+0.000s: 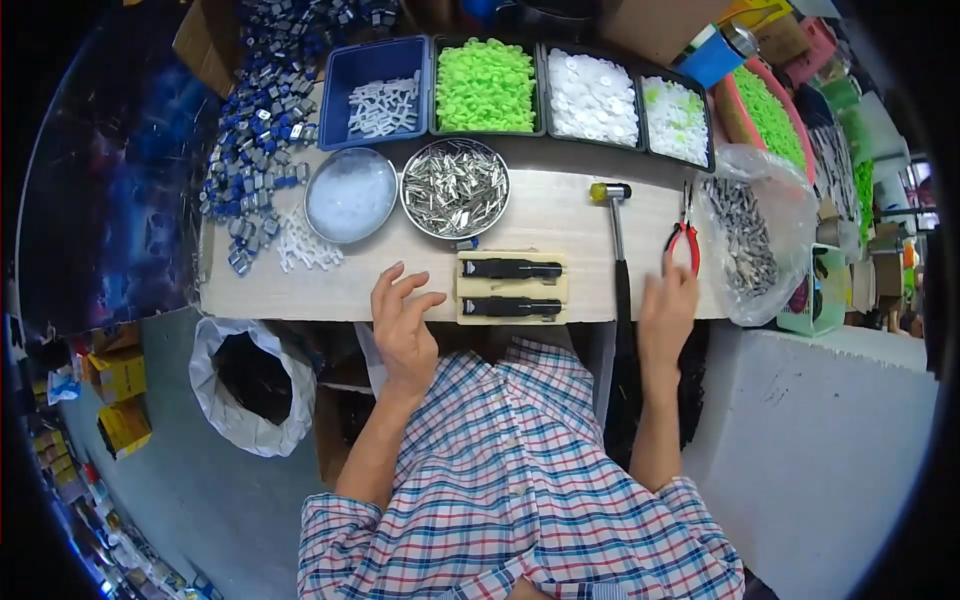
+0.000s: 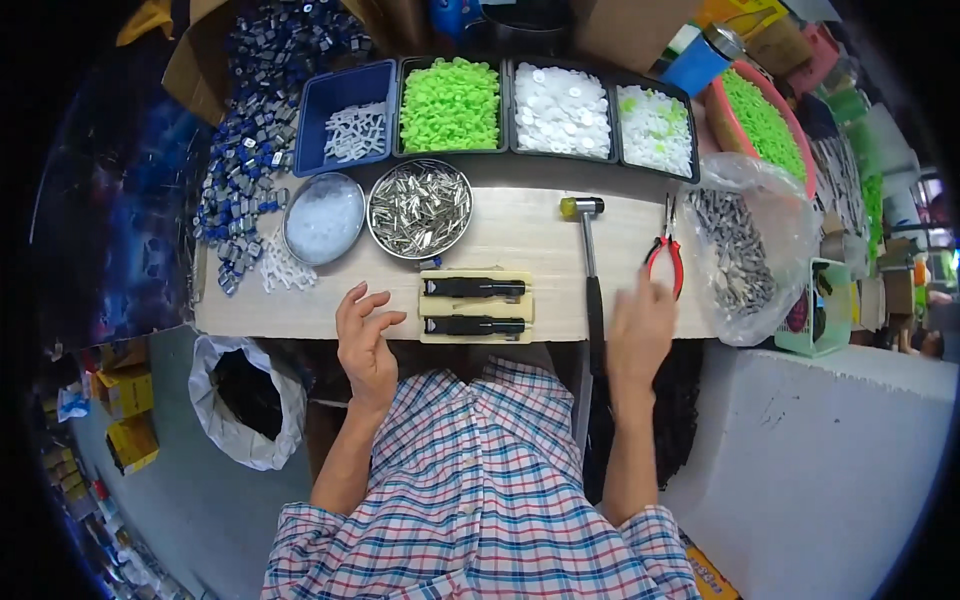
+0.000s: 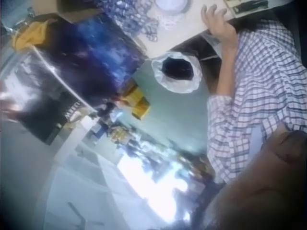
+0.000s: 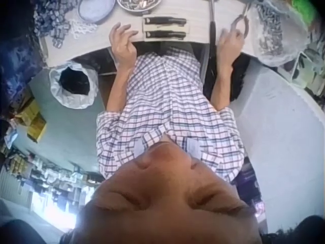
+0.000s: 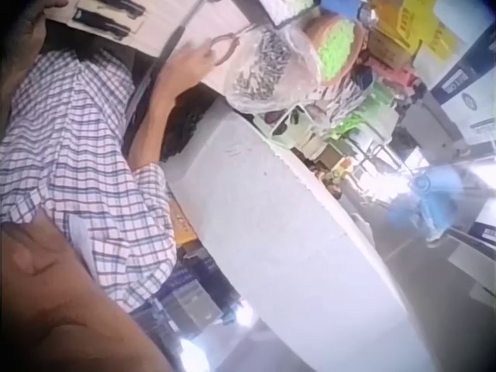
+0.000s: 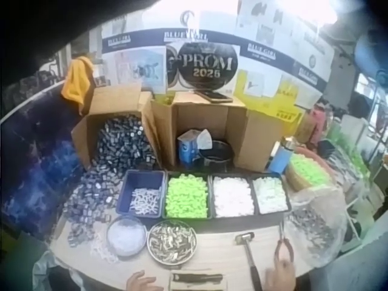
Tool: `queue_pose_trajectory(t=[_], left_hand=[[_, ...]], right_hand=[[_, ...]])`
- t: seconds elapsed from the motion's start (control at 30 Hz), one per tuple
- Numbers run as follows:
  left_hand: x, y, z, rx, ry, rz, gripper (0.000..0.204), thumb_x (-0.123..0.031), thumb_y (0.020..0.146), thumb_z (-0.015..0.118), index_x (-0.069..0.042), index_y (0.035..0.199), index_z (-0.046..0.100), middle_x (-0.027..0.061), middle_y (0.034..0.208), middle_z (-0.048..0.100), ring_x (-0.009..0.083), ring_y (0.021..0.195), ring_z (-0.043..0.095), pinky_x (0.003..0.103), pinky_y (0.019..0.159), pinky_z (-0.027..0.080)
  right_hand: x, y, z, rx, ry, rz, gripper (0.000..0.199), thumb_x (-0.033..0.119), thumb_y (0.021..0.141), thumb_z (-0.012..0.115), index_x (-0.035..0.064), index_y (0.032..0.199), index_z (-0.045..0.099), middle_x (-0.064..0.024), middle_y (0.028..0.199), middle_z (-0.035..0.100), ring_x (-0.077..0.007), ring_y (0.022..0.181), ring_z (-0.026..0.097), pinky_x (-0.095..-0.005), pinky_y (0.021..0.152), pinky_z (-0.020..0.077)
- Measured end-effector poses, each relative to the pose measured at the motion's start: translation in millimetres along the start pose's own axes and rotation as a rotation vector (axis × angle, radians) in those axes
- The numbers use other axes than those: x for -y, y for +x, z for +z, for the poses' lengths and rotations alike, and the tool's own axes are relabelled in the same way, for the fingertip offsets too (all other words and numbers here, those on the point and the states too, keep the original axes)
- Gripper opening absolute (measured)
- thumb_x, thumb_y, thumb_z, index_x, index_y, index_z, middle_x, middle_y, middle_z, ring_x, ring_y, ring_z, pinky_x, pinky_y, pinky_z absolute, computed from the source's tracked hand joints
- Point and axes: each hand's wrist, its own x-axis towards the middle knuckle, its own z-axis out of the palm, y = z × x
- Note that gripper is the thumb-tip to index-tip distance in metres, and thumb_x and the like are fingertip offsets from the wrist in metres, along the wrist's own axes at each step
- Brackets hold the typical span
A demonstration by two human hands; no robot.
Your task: Assembling small plastic toy components at a factory workbench using manual tools.
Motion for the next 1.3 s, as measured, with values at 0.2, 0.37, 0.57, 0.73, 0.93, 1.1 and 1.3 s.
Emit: queue_pose_trajectory(t=[0.2,0.37,0.57,0.73,0.93,1.1,1.3], left_hand=[[-8.9,2.6,1.8,0.005,-0.006,0.028,0.033,0.016,0.074,0.049,0.001,0.09,0.073,0.0155,0.108,0.069,0.0402,0.127,0.055,0.048,0.103,0.046],[-9.8,4.0,4.1,0.012,-0.038,0.035,0.038,0.018,0.072,0.044,0.001,0.091,0.072,0.0154,0.113,0.067,0.0387,0.13,0.054,0.045,0.108,0.043],[-20.2,13.7,10.3,0.044,-0.048,0.038,0.034,0.018,0.072,0.05,0.001,0.09,0.073,0.0153,0.108,0.069,0.0396,0.126,0.056,0.045,0.1,0.049],[-25.3,22.5,19.5,0.082,-0.081,0.09,0.032,0.017,0.073,0.051,0.001,0.091,0.073,0.0158,0.11,0.068,0.0402,0.125,0.056,0.044,0.097,0.05],[-32.7,33.9,30.5,0.116,-0.134,0.178,0.031,0.018,0.072,0.054,0.001,0.091,0.073,0.017,0.111,0.068,0.0415,0.124,0.057,0.045,0.096,0.05],[-40.9,41.5,41.9,0.183,-0.183,0.214,0.03,0.014,0.075,0.058,0.001,0.099,0.071,0.0178,0.113,0.066,0.0412,0.122,0.058,0.046,0.098,0.05],[-49.5,63.3,59.6,0.326,-0.035,0.438,0.047,-0.002,0.073,0.078,0.0,0.119,0.065,0.0141,0.108,0.065,0.0339,0.105,0.064,0.044,0.087,0.053]], right_hand=[[-49.1,64.5,31.0,-0.138,-0.314,0.04,0.048,0.02,0.097,0.064,-0.0003,0.14,0.053,-0.0214,0.123,0.06,-0.0421,0.113,0.057,-0.0501,0.092,0.049],[-42.1,63.1,28.5,0.052,-0.471,0.082,0.046,0.016,0.1,0.059,-0.0012,0.141,0.05,-0.0252,0.122,0.06,-0.0411,0.113,0.057,-0.0493,0.094,0.0496],[-12.7,16.3,-10.5,0.002,0.478,0.259,0.031,0.002,0.095,0.061,-0.0013,0.126,0.054,-0.0173,0.114,0.065,-0.0224,0.105,0.064,-0.0355,0.089,0.0513],[48.4,-39.6,-31.3,0.26,0.659,0.24,0.012,-0.005,0.088,0.06,-0.0039,0.098,0.067,-0.0082,0.08,0.069,-0.0121,0.076,0.066,-0.0273,0.069,0.052],[59.5,-68.0,-26.2,0.37,0.533,0.229,0.021,-0.006,0.085,0.058,-0.0043,0.104,0.066,-0.0156,0.085,0.067,-0.022,0.077,0.068,-0.0329,0.068,0.0516],[64.2,-63.7,-21.8,0.371,0.574,0.178,0.023,-0.008,0.084,0.058,-0.005,0.106,0.064,-0.019,0.095,0.067,-0.0322,0.083,0.069,-0.0356,0.074,0.0526],[76.7,-55.6,-32.9,0.305,0.546,0.07,0.028,-0.011,0.079,0.059,-0.0062,0.107,0.063,-0.0212,0.103,0.065,-0.0368,0.091,0.068,-0.0389,0.079,0.0536]])
